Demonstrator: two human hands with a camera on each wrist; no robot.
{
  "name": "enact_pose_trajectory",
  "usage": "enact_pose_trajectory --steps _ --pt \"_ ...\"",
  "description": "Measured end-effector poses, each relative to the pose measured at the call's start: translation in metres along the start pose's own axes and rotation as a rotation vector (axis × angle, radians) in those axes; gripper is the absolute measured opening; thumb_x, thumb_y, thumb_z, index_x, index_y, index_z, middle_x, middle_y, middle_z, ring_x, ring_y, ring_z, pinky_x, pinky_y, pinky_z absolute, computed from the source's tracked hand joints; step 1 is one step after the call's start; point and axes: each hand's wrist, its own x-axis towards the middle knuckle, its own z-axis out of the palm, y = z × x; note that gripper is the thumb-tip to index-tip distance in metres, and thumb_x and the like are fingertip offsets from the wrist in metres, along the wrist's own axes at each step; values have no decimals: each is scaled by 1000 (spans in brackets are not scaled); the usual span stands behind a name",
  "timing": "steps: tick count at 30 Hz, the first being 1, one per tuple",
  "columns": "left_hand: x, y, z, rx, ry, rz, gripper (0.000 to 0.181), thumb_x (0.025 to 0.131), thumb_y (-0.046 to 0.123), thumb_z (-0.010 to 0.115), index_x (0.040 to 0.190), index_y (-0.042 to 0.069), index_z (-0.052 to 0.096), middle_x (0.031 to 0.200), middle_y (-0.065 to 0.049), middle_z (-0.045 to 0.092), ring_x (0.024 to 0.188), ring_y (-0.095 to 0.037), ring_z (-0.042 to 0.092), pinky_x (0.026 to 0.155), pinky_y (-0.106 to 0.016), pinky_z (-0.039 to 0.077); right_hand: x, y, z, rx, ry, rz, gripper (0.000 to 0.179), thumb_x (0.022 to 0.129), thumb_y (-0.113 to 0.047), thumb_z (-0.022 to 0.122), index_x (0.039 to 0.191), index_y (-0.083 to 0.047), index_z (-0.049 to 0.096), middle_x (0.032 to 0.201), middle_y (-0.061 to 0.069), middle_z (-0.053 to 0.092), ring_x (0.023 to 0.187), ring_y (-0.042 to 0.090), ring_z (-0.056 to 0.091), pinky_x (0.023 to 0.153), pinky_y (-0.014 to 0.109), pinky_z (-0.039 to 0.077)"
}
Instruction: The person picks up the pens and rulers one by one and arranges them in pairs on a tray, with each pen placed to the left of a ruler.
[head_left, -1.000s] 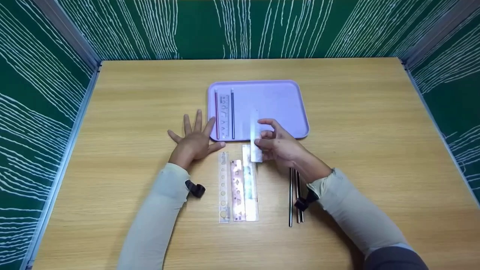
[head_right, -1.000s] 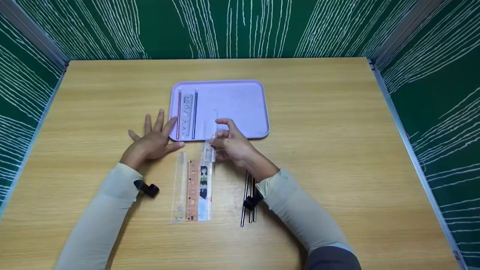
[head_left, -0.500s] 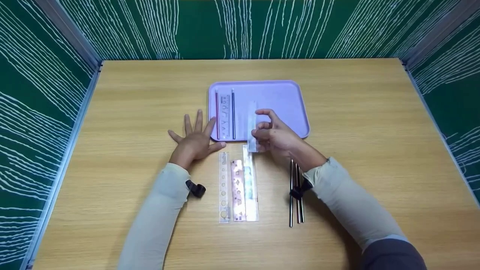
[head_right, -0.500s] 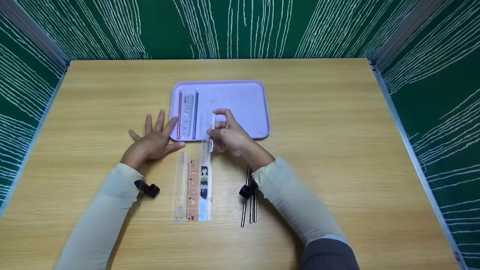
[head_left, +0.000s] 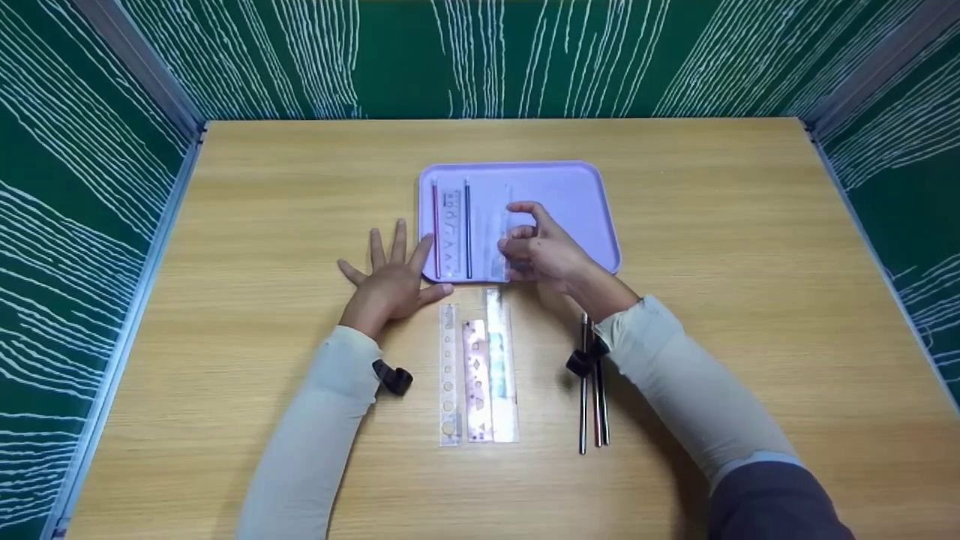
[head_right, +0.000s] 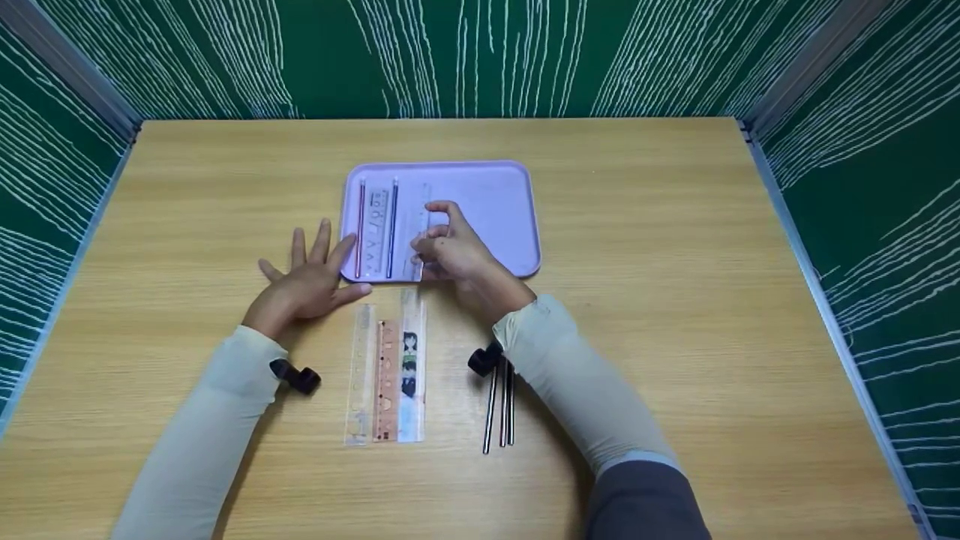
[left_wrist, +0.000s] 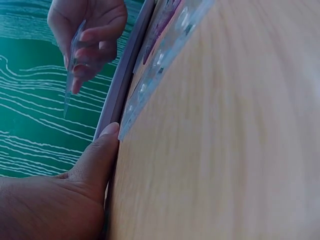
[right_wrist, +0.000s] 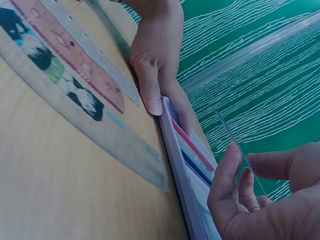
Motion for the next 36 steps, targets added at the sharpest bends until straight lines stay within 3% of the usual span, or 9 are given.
enact_pose_trajectory --steps 8,17,23,28,36 --pt "0 0 -1 6 6 -3 98 89 81 46 162 44 -9 166 -2 -36 149 -43 -36 97 -90 -15 16 -8 4 -38 30 9 72 96 -2 65 154 -24 28 107 3 51 86 22 61 65 30 55" --pt "0 -1 0 5 8 6 98 90 81 46 162 43 -9 166 -2 -36 149 -42 -36 97 -91 -15 34 -11 10 -119 93 -36 73 94 5 62 154 -19 30 101 9 58 77 21 62 60 31 59" --pt "0 1 -1 6 3 6 98 90 81 45 162 43 -9 165 -2 -37 148 -42 -37 97 -91 -14 41 -8 15 -178 128 -36 72 92 6 64 153 -18 33 90 6 59 67 18 61 58 31 58" --pt "1 1 -1 4 -3 -1 98 90 80 45 162 43 -9 164 -1 -38 148 -42 -38 96 -90 -16 40 -7 21 -336 187 -51 70 91 1 68 152 -18 38 90 4 59 63 16 61 54 27 54" --pt "1 0 0 7 1 3 97 90 81 45 162 44 -8 165 -2 -37 148 -43 -37 96 -90 -16 38 -2 28 -680 283 -145 66 89 -4 74 148 -13 45 82 0 60 67 12 58 58 22 50"
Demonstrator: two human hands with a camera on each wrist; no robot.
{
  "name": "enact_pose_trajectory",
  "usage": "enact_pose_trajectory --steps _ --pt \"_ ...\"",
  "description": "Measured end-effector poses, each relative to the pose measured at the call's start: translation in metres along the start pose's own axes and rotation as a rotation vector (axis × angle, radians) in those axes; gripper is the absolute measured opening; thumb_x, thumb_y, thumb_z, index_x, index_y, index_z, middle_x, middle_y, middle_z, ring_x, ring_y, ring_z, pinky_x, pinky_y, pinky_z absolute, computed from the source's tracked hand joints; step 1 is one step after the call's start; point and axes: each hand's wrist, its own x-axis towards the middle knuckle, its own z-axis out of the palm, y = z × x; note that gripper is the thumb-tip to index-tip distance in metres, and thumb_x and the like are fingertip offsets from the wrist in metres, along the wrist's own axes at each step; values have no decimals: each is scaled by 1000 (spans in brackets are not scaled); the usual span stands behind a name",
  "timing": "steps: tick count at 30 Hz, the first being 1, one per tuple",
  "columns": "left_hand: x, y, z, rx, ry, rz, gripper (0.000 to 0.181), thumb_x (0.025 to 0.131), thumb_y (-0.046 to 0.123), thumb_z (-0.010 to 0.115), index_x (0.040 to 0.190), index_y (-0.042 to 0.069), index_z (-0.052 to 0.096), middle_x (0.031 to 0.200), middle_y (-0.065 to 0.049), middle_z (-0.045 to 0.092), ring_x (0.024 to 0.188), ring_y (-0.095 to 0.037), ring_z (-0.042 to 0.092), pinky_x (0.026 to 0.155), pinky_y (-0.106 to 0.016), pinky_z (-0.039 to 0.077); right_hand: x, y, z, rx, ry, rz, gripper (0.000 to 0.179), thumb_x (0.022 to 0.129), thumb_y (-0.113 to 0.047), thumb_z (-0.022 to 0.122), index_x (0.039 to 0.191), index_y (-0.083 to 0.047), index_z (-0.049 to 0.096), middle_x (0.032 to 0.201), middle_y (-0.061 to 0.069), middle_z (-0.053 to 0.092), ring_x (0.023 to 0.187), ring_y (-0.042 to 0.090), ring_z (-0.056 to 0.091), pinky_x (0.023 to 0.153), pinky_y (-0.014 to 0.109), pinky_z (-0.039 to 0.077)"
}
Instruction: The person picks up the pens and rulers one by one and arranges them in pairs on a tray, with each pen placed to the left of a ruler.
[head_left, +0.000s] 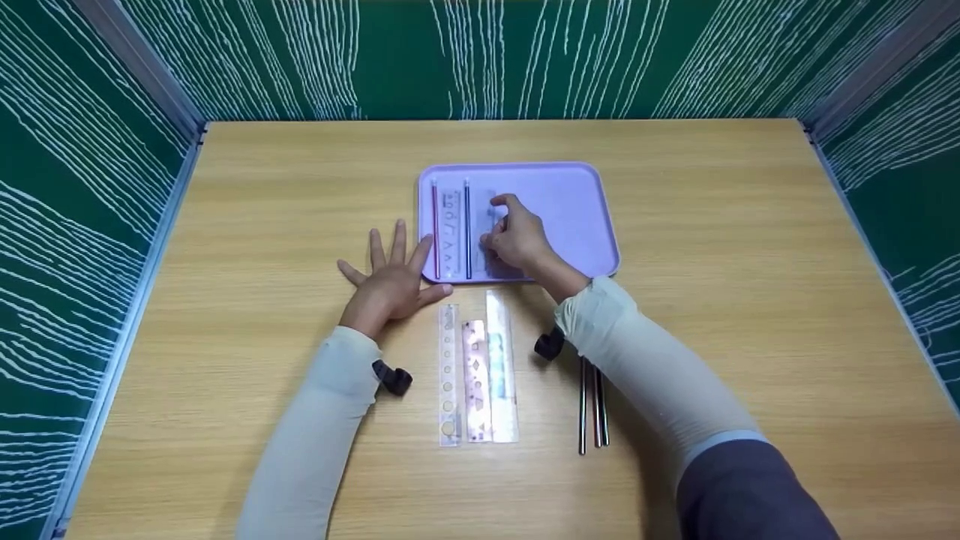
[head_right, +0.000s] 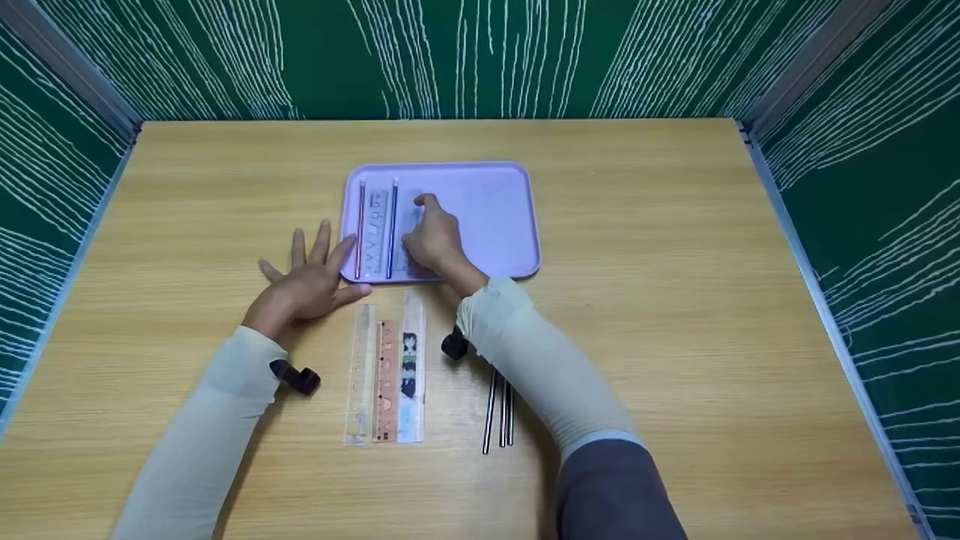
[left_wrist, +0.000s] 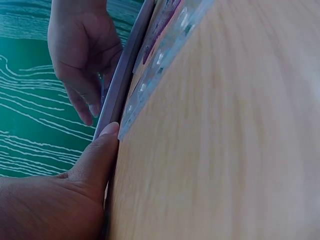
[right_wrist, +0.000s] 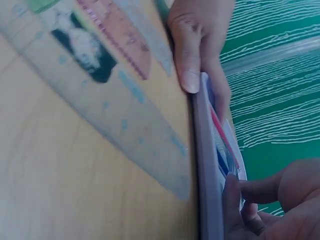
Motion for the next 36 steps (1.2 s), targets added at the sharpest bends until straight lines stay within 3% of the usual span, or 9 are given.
enact_pose_trajectory --steps 6,15,36 --pt "0 0 0 -2 -4 0 97 90 81 45 162 44 -8 165 -2 -38 148 -42 -38 96 -90 -16 -2 -1 4 -138 40 -80 67 86 -2 77 145 -9 47 83 2 64 73 16 60 65 26 53" --pt "0 0 -1 4 -13 -4 97 90 81 44 162 43 -8 165 -3 -37 148 -42 -38 97 -91 -15 0 -1 7 -220 87 -143 77 77 -5 83 144 -2 46 103 12 67 97 29 61 96 42 52" --pt "0 -1 0 2 -6 3 97 90 82 43 161 44 -11 164 -3 -38 147 -42 -39 95 -90 -18 -11 2 1 -144 37 -104 66 87 -9 78 144 -4 44 96 7 65 84 21 61 82 34 54"
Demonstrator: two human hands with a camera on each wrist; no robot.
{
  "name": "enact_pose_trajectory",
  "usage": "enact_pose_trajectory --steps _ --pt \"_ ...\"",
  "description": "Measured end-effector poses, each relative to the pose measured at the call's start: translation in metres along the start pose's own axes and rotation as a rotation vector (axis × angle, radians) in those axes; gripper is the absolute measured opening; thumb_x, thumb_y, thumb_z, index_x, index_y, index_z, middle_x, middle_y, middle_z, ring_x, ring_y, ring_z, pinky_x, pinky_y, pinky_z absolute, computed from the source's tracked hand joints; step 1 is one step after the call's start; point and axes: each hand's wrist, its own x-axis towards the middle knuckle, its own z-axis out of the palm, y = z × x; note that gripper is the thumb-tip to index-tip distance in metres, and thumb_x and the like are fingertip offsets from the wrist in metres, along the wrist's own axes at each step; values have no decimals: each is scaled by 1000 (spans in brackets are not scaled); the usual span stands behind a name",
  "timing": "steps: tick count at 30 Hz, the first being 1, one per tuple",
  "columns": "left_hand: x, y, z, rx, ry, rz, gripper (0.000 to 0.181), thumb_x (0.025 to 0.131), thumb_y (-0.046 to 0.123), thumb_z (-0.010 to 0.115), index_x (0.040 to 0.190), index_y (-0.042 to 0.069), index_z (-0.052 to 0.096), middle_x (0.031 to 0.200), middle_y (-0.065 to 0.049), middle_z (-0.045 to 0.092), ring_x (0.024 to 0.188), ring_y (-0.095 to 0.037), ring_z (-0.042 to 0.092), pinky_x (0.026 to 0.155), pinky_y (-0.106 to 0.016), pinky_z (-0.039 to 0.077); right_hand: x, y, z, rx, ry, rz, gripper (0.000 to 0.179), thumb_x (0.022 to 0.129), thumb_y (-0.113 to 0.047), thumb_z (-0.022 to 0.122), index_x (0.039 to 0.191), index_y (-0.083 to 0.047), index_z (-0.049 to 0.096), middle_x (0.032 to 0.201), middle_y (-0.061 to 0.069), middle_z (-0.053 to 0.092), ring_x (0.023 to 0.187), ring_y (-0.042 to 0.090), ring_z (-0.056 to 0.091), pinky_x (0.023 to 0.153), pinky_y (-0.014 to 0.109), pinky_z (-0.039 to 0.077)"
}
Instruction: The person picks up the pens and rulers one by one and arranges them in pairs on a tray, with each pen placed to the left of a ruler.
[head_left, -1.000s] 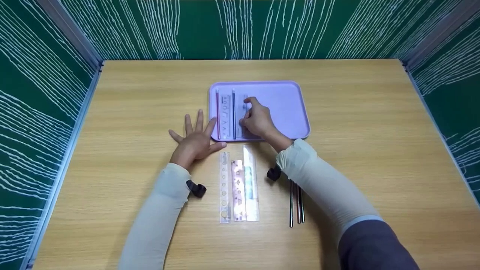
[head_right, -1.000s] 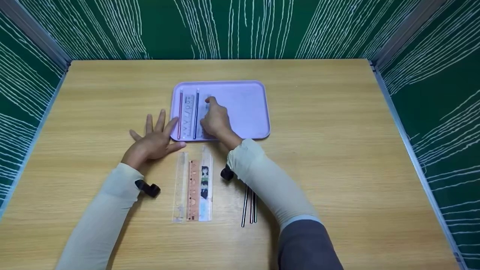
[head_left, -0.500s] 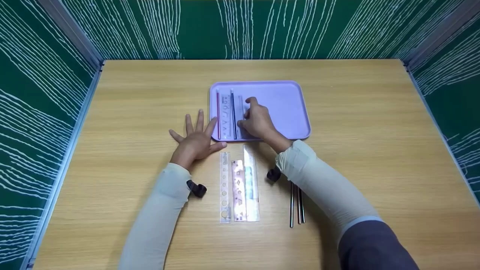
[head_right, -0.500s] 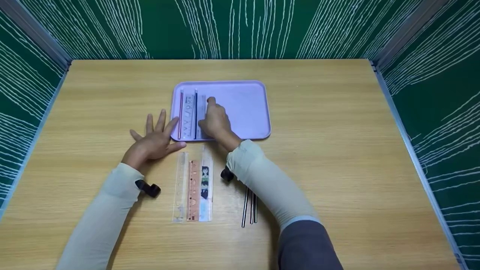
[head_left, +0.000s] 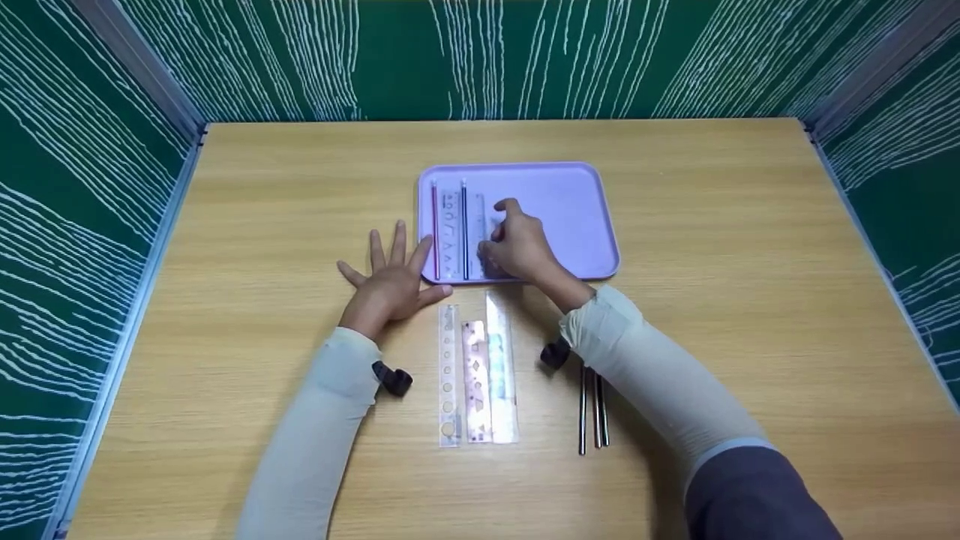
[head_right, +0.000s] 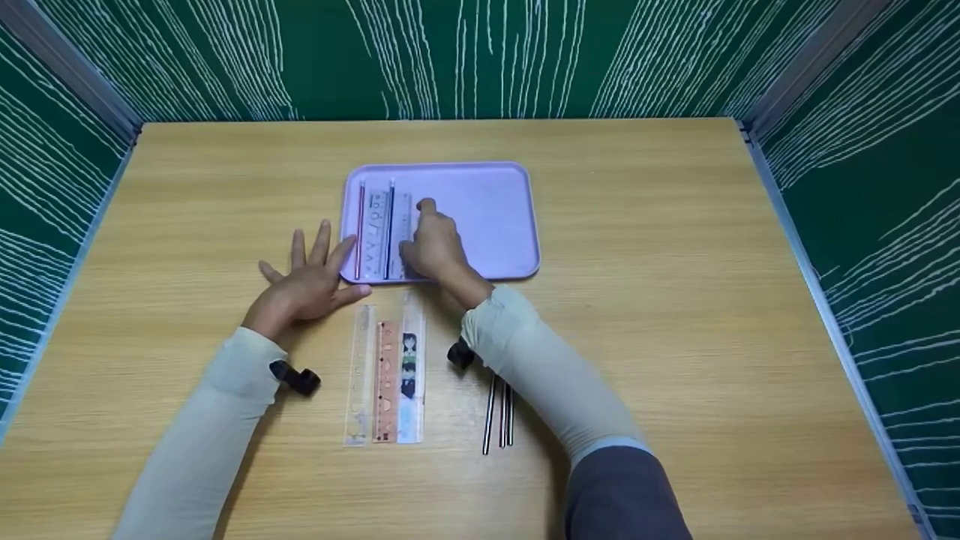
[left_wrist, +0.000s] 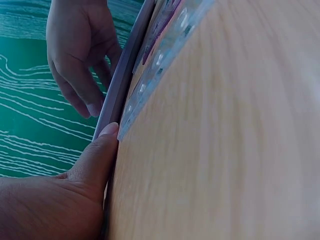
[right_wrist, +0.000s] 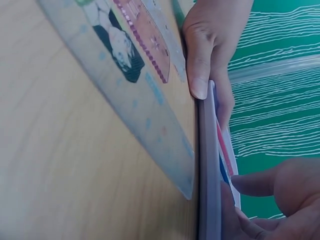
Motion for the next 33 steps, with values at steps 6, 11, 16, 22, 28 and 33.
enact_pose_trajectory --steps 6,11,16,22,28,33 --pt "-1 1 -1 -12 9 -1 97 90 81 45 162 43 -8 165 -3 -36 148 -42 -37 96 -90 -17 -12 4 -13 61 -33 32 64 90 -12 75 145 -4 44 98 7 65 70 17 66 68 30 59" --pt "-1 1 -1 -11 7 -5 97 90 81 45 162 44 -9 165 -2 -37 148 -42 -37 96 -90 -17 -23 9 -27 85 -39 48 63 92 -15 74 146 -7 44 102 8 66 70 18 66 63 28 59" --pt "-1 1 -1 -3 9 -7 97 90 80 45 162 44 -8 165 -2 -37 148 -43 -36 97 -90 -15 -35 15 -36 139 -93 73 62 94 -19 73 147 -7 43 107 10 66 79 24 70 67 33 61" --pt "-1 1 0 -3 9 -3 96 90 80 45 162 44 -9 165 -2 -37 148 -42 -37 96 -90 -16 -50 24 -45 342 -164 129 60 97 -17 70 148 -7 40 111 13 60 85 36 71 70 45 64" --pt "-2 0 0 -4 11 0 96 90 80 45 162 44 -9 165 -2 -37 148 -42 -37 96 -90 -16 -62 34 -61 510 -187 168 59 99 -12 67 149 -4 36 113 14 53 87 43 68 78 54 63" --pt "0 1 1 -3 7 2 97 90 82 44 161 45 -11 164 -1 -38 148 -42 -37 95 -90 -17 -76 45 -75 548 -177 163 60 99 -14 66 149 -3 34 113 13 51 80 38 71 76 55 62"
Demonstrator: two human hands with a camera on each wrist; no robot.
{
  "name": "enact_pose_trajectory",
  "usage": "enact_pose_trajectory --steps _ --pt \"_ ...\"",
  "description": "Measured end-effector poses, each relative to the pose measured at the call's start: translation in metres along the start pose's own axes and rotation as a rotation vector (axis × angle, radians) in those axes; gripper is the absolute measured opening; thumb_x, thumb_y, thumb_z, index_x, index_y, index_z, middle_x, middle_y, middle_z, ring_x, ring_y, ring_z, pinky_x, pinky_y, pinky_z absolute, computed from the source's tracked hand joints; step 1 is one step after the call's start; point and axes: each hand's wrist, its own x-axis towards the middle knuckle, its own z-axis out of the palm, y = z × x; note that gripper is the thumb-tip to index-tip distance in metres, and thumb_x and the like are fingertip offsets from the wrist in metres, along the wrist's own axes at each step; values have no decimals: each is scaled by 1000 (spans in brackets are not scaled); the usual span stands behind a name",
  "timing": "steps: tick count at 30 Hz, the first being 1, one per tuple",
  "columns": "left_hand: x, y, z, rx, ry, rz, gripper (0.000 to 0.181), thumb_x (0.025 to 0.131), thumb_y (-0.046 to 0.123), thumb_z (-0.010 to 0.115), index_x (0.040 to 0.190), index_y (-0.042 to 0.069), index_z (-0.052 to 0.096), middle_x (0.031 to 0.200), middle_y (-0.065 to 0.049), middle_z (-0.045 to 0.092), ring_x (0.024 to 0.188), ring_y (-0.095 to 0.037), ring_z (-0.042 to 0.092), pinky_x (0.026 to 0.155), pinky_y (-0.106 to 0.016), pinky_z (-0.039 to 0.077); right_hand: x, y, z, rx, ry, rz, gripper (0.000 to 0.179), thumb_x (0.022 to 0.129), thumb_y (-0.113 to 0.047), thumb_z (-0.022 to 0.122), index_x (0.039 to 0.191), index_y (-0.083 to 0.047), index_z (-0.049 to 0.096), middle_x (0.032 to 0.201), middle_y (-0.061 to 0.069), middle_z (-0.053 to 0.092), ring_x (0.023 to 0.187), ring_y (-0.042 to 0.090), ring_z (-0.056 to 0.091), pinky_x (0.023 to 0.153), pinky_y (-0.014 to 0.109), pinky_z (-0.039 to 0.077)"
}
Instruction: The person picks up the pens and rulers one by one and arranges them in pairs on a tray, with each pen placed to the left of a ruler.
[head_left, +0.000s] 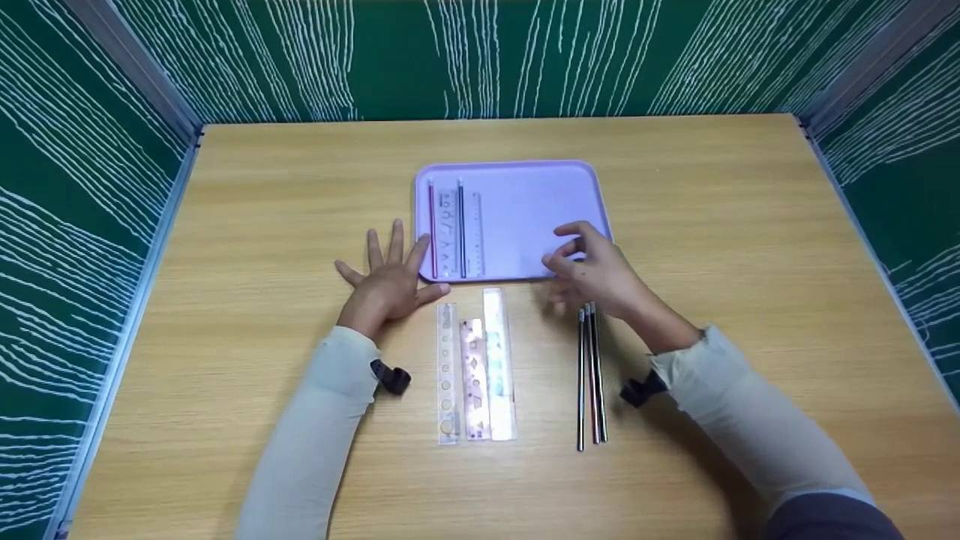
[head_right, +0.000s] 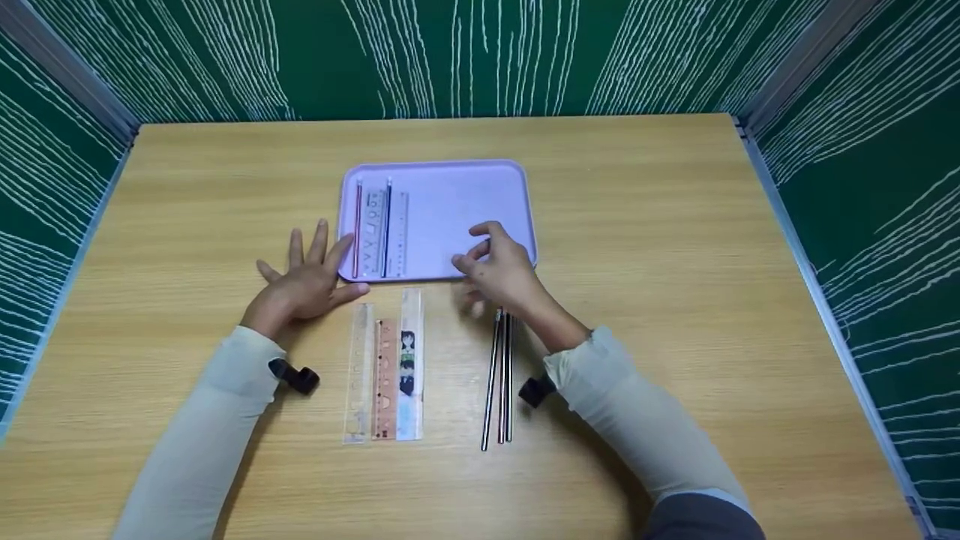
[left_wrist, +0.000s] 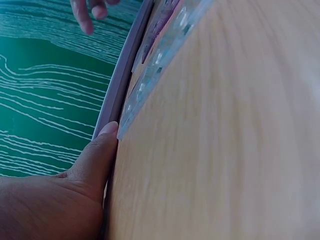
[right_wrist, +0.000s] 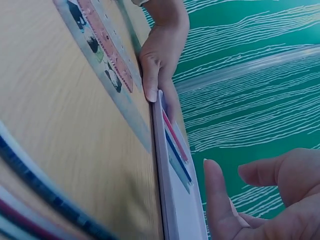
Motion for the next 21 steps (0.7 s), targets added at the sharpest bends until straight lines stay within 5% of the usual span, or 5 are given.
enact_pose_trajectory --steps 4,21 --pt "0 1 -1 -9 -18 -7 98 89 83 43 161 45 -12 164 0 -39 147 -41 -39 95 -89 -19 -13 8 -11 25 12 -13 61 98 -12 67 149 -1 34 111 13 52 70 29 71 71 51 63" --pt "0 1 -1 -12 -14 -21 98 88 84 44 160 47 -11 164 0 -38 147 -40 -39 96 -89 -19 -46 34 -34 -39 53 32 72 93 -8 74 150 -3 31 115 16 49 98 31 69 74 48 64"
